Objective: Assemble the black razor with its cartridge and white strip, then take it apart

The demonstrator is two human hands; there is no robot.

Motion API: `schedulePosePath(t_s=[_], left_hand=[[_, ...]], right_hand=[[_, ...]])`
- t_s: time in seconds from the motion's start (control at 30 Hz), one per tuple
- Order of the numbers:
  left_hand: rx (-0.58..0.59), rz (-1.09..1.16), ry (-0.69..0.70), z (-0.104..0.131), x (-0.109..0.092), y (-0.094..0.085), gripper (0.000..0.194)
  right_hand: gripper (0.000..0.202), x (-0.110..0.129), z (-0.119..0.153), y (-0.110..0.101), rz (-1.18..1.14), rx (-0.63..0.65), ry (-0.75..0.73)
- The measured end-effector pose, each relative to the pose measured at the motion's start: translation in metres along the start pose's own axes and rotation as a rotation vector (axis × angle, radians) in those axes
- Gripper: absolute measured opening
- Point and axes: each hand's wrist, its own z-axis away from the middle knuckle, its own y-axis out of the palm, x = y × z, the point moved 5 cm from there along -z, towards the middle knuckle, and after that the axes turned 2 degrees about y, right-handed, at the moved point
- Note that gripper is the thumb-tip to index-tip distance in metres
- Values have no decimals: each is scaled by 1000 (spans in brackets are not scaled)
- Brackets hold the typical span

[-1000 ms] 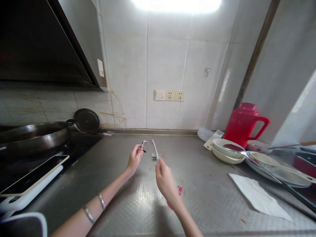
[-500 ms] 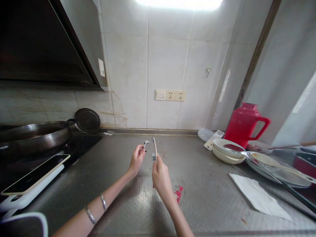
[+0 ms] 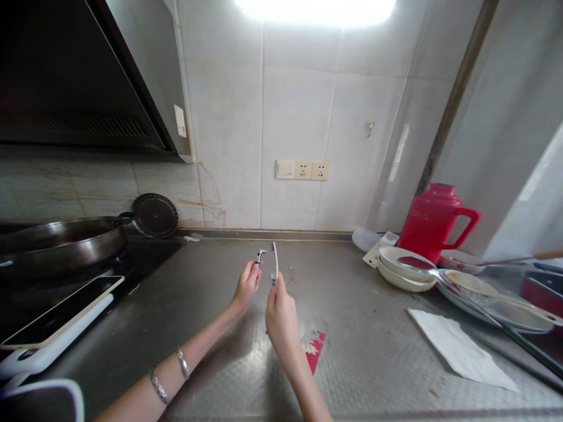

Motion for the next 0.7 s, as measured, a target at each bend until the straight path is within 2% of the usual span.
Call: schedulePosePath(t_s=[0.17, 0.3, 0.4, 0.6, 0.7], left_hand=[[60, 112, -24, 0, -5, 6, 42], [66, 154, -44, -1, -8, 5, 43], [78, 161, -35, 1, -9, 6, 43], [92, 188, -43, 4, -10, 10, 42], [88, 209, -57, 4, -10, 10, 42]], right_hand=[[49, -6, -6, -3, 71, -80, -94], [48, -5, 1, 2, 146, -81, -215], [49, -4, 8, 3, 160, -69, -245], [48, -3, 6, -11, 105, -114, -290], [47, -4, 8, -5, 101, -83, -300]])
